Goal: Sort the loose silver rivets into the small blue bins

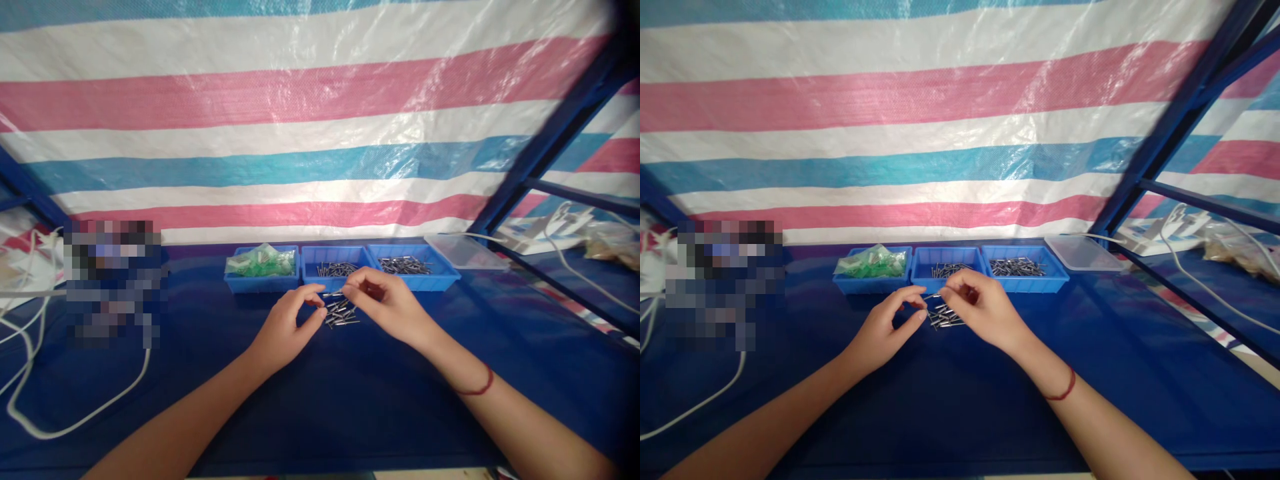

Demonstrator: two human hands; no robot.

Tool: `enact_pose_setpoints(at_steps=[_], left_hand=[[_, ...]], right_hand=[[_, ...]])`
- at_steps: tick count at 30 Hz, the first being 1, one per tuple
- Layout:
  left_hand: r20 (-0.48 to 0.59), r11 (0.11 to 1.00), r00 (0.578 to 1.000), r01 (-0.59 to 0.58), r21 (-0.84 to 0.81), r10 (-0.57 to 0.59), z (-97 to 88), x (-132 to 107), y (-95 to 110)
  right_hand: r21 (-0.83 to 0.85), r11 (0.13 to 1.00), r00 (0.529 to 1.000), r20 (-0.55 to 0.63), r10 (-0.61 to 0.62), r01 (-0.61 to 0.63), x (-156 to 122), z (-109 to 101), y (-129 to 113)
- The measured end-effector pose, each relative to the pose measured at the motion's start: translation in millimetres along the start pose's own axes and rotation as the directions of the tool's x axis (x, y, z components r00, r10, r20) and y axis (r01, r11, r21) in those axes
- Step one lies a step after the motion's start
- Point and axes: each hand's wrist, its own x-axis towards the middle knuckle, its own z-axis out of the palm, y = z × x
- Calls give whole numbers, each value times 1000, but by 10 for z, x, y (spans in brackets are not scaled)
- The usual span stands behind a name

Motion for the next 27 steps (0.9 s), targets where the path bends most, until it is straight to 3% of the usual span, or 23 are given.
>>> enact_pose_setpoints(at_steps=[3,5,7,9,11,12,15,18,22,27], left_hand=[[128,989,991,-46,144,27,2,-9,-32],[193,970,981,-64,234,18,0,-13,-49],[231,948,973,-84,307,11,1,-15,-67],[256,926,966,-116,359,22,8,-13,-91],[268,911,963,-142,386,36,17,-8,-116],[268,908,962,-148,391,41,20,-5,-127],[258,910,965,-147,388,46,21,7,-147],[224,911,974,-122,395,34,11,9,-143],[193,901,981,-69,428,-17,-11,10,-118],[153,909,984,22,417,-94,-30,34,-100]], right_hand=[[-131,990,972,-234,17,-49,90,-320,102],[-254,955,914,-403,37,-151,137,-599,241],[-411,854,840,-539,55,-320,163,-869,403],[-574,693,837,-542,77,-436,170,-1071,531],[-655,619,865,-496,80,-433,167,-1157,570],[-668,627,884,-462,72,-400,164,-1151,551],[-629,742,954,-295,48,-232,147,-960,384],[-512,859,1000,-14,25,-29,115,-633,185],[-411,902,972,230,-37,132,65,-265,65],[-413,892,951,305,-54,183,27,-83,107]])
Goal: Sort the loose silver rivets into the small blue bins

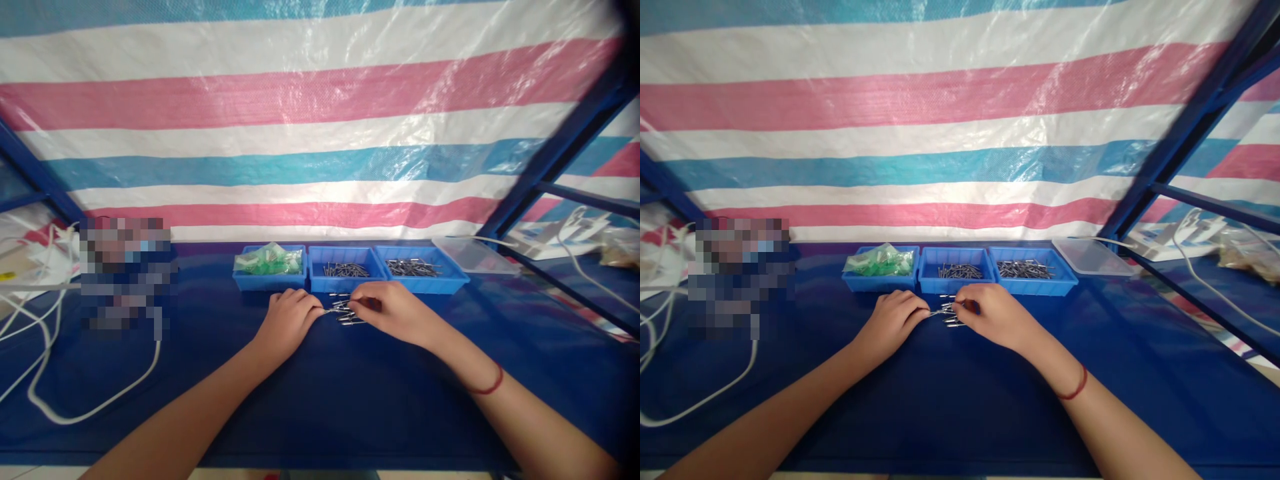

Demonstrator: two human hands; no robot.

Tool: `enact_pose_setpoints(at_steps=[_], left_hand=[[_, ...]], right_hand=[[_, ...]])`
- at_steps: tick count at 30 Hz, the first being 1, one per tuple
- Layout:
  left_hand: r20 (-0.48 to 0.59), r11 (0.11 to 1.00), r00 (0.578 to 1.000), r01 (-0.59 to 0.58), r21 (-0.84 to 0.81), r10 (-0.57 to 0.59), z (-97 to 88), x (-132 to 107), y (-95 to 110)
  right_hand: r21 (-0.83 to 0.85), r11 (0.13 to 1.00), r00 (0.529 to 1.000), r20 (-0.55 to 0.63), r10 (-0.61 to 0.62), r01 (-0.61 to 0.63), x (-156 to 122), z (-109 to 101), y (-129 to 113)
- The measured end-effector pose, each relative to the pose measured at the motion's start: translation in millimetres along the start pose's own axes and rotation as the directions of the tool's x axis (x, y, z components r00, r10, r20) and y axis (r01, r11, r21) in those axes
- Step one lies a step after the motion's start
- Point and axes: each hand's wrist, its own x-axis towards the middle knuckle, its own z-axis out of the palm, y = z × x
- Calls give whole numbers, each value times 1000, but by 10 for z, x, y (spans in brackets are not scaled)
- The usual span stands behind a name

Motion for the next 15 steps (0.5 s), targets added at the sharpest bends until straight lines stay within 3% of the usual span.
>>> enact_pose_setpoints(at_steps=[4,7,11,15], left_hand=[[-98,973,994,27,-228,-50,9,5,8],[-140,930,988,14,-368,-70,17,-7,34],[-154,910,985,1,-415,-71,21,-25,71],[-147,920,988,-19,-391,-42,24,-29,71]], right_hand=[[22,1000,1000,-26,16,-16,9,95,-13],[195,977,992,-78,98,-82,24,177,-61],[444,883,970,-102,220,-154,39,251,-106],[523,840,970,-94,225,-144,39,260,-103]])
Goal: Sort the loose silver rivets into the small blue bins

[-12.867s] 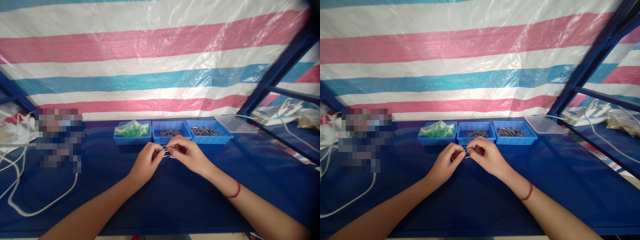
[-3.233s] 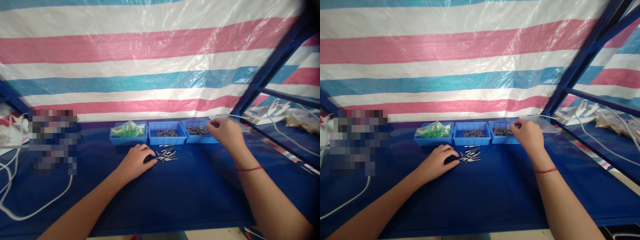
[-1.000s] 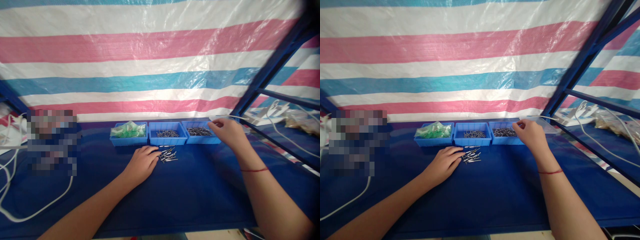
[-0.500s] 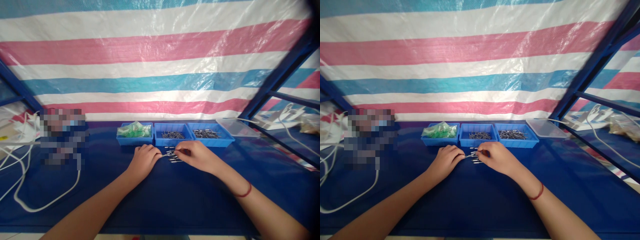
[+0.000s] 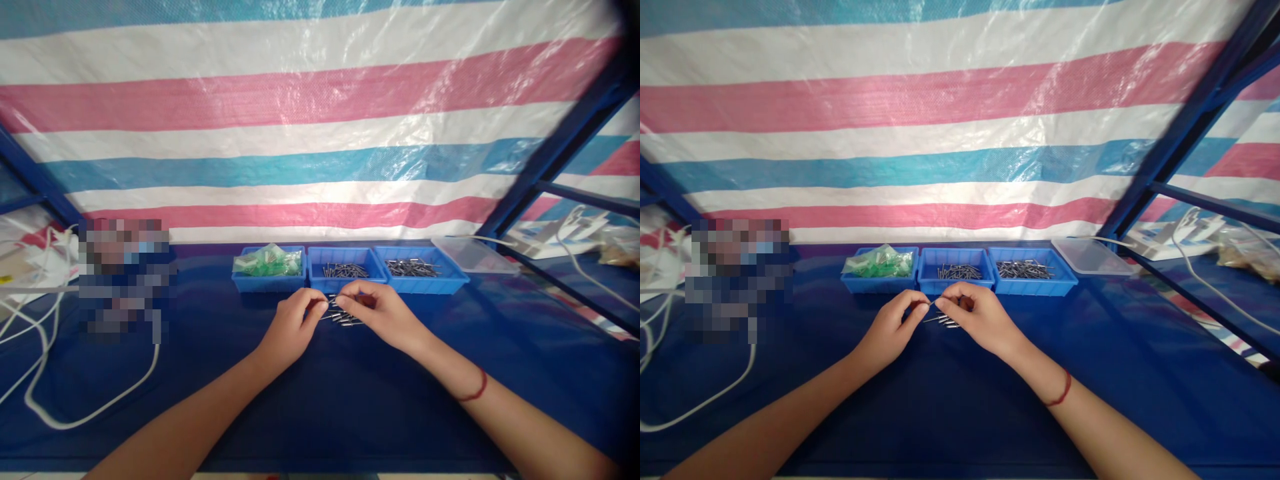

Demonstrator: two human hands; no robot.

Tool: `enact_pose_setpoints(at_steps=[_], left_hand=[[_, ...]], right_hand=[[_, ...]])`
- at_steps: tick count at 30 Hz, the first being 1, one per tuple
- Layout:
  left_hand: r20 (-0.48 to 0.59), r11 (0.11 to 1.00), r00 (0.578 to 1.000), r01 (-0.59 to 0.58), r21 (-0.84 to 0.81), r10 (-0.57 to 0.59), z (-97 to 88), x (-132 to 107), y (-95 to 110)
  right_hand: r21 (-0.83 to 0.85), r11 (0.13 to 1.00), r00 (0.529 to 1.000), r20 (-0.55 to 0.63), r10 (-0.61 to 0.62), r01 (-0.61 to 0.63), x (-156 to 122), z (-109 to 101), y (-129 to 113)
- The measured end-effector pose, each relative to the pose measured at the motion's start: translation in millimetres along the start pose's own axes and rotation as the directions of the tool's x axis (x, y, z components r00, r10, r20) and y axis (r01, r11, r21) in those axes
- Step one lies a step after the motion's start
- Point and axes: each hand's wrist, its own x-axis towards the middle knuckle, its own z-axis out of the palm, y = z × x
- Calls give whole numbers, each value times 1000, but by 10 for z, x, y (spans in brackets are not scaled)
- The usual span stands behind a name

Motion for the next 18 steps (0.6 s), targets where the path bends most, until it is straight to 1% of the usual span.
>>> enact_pose_setpoints(at_steps=[6,11,14,18], left_hand=[[40,998,999,-19,66,16,-4,12,17],[64,997,997,-54,61,50,-2,21,55],[31,996,996,-80,49,78,-11,19,53],[-32,995,995,-92,23,93,-45,12,48]], right_hand=[[9,999,999,-8,-40,40,-25,-11,-45],[-22,995,995,-28,-96,96,-48,-13,-96],[-79,986,988,-36,-153,150,-50,-46,-111],[-222,948,970,-28,-241,229,-44,-120,-130]])
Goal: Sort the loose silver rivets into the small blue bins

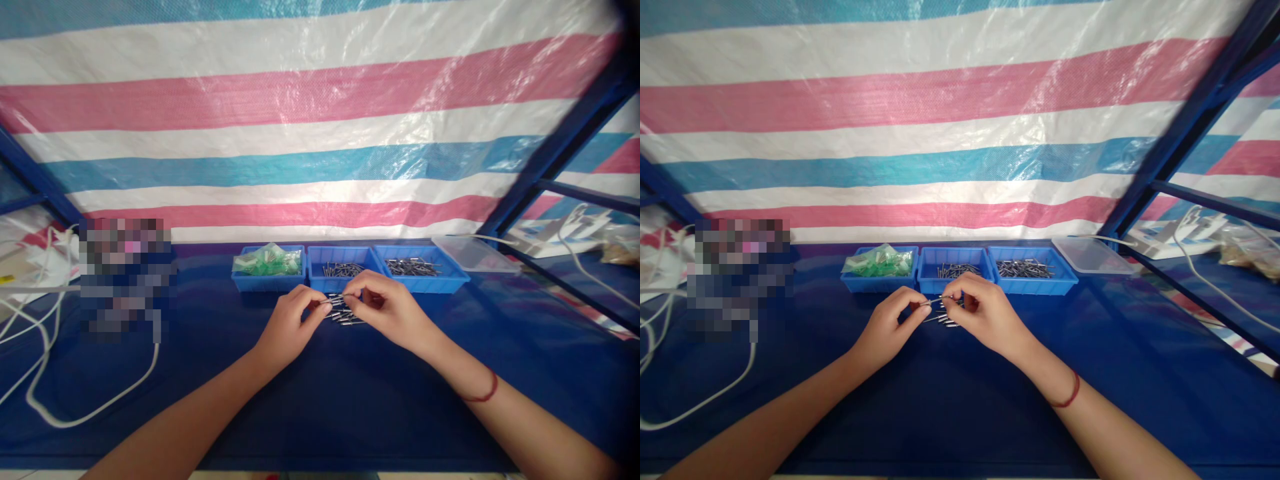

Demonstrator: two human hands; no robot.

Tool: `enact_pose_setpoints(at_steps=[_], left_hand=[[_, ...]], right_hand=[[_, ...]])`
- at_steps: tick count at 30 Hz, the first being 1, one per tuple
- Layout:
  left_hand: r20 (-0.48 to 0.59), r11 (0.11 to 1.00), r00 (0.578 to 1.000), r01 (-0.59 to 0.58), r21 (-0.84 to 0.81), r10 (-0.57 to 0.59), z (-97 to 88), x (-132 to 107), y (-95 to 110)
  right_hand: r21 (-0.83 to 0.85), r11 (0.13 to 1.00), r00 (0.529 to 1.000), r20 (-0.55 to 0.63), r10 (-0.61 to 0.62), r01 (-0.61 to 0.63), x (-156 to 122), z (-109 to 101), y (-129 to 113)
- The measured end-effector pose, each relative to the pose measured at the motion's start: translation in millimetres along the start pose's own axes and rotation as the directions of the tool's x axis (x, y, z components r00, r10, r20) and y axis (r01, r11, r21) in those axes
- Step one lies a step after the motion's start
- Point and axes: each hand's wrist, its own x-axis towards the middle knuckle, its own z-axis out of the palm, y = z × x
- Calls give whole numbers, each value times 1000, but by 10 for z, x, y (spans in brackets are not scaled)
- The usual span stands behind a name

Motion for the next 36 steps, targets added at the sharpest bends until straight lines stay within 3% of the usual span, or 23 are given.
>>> enact_pose_setpoints(at_steps=[6,10,13,16,19,21,24,26,28,30,32,36], left_hand=[[-49,1000,999,15,-15,-16,-24,-4,32],[68,999,996,48,17,-49,-11,-14,2],[182,989,980,57,137,-82,-20,-16,-44],[224,965,968,58,254,-117,-41,-5,-80],[257,956,959,39,290,-117,-48,12,-96],[277,954,954,27,298,-113,-42,21,-97],[285,948,952,16,318,-112,-27,25,-90],[293,946,949,15,324,-115,-20,22,-86],[281,950,952,26,312,-119,-15,19,-88],[231,962,965,56,268,-120,-12,17,-93],[163,976,981,74,206,-109,-10,16,-93],[98,989,995,17,147,-31,-6,16,-65]], right_hand=[[-143,977,983,124,-138,155,4,-26,12],[-265,955,990,89,-112,132,37,-159,62],[-444,896,995,-84,-56,13,67,-465,188],[-636,746,961,-276,21,-199,51,-844,414],[-717,592,918,-381,110,-368,-7,-1110,646],[-729,540,899,-416,139,-421,-37,-1175,729],[-712,557,891,-436,128,-428,-21,-1116,688],[-666,639,904,-411,116,-385,22,-992,569],[-598,752,948,-300,110,-277,62,-816,419],[-516,847,992,-96,87,-124,80,-606,277],[-413,911,998,61,10,16,70,-388,164],[-194,977,986,157,-62,92,16,-52,25]])
